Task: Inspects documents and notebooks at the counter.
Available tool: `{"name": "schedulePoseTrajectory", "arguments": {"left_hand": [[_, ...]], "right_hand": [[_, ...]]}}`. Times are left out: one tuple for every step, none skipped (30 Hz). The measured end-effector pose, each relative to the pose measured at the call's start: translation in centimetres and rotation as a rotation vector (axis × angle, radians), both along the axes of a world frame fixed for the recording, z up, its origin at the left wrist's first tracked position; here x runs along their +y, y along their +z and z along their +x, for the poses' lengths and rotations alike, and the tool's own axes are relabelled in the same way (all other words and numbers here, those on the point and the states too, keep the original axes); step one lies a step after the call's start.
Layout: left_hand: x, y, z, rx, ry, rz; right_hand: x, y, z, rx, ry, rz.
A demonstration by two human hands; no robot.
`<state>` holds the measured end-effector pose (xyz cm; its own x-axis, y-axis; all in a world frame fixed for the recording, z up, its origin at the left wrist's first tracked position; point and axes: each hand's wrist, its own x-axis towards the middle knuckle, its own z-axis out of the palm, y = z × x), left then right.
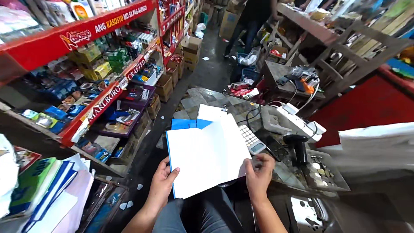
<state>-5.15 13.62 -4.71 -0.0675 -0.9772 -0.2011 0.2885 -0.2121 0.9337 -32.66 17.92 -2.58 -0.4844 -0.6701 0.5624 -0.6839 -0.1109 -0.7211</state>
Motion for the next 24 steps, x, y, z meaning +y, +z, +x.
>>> {"name": "schedulePoseTrajectory", "arguments": {"left_hand": [[0.0, 0.0, -0.1, 0.002, 0.002, 0.001], [0.0, -0.1, -0.2, 0.006, 0.001, 0.000], [0.0, -0.1, -0.3, 0.007, -0.004, -0.001], [0.1, -0.1, -0.4, 0.006, -0.008, -0.001], [0.1, 0.0, -0.5, 0.006, -0.011, -0.002], [0.1, 0.1, -0.6, 0.003, -0.013, -0.007], [0.0, 0.2, -0.6, -0.002, -0.013, -0.013], [0.0, 0.3, -0.6, -0.008, -0.011, -0.018], [0.1, 0.3, -0.5, -0.013, -0.011, -0.023], [0.1, 0.4, -0.3, -0.018, -0.010, -0.022], [0.2, 0.4, -0.2, -0.021, -0.007, -0.017], [0.2, 0.5, -0.1, -0.022, -0.004, -0.009], [0.2, 0.6, 0.0, -0.021, -0.002, 0.000], [0.2, 0.6, 0.0, -0.019, -0.001, 0.005], [0.1, 0.5, -0.1, -0.017, -0.002, 0.003], [0.1, 0.5, -0.2, -0.010, -0.002, 0.001], [0.0, 0.4, -0.3, -0.003, -0.001, -0.004], [0.0, 0.3, -0.4, 0.005, -0.002, -0.013], [0.0, 0.2, -0.5, 0.012, -0.007, -0.022], [0.1, 0.2, -0.5, 0.019, -0.010, -0.027], [0.1, 0.2, -0.6, 0.026, -0.012, -0.031], [0.1, 0.2, -0.6, 0.031, -0.012, -0.029], [0.1, 0.3, -0.5, 0.032, -0.010, -0.025], [0.2, 0.3, -0.5, 0.032, -0.011, -0.022]], "right_hand": [[0.5, -0.2, -0.2, 0.218, -0.017, -0.041], [1.1, -0.4, 0.5, 0.366, 0.042, -0.069], [1.8, -0.5, 1.9, 0.455, 0.154, -0.057], [2.4, -0.4, 3.9, 0.525, 0.291, -0.005], [2.8, -0.2, 5.7, 0.614, 0.421, 0.069], [2.8, -0.1, 7.1, 0.695, 0.526, 0.124], [2.7, -0.3, 8.1, 0.737, 0.591, 0.143], [2.5, -0.5, 8.6, 0.736, 0.629, 0.146], [2.2, -0.7, 8.8, 0.701, 0.650, 0.135], [2.0, -0.9, 8.8, 0.661, 0.654, 0.121], [1.8, -0.9, 8.9, 0.615, 0.655, 0.111], [1.7, -0.9, 9.0, 0.547, 0.662, 0.111], [1.6, -0.9, 9.0, 0.460, 0.674, 0.123], [1.6, -0.9, 9.0, 0.366, 0.687, 0.145], [1.6, -0.9, 8.9, 0.266, 0.704, 0.169], [1.5, -1.0, 8.7, 0.155, 0.720, 0.185], [1.4, -1.0, 8.6, 0.045, 0.729, 0.193], [1.3, -1.1, 8.4, -0.070, 0.734, 0.199], [1.3, -1.0, 8.3, -0.187, 0.737, 0.210], [1.3, -0.8, 8.0, -0.302, 0.738, 0.226], [1.2, -0.6, 7.7, -0.415, 0.738, 0.235], [1.1, -0.2, 7.2, -0.525, 0.723, 0.226], [0.9, 0.1, 6.5, -0.624, 0.677, 0.198], [0.8, 0.5, 5.6, -0.689, 0.592, 0.152]]}}
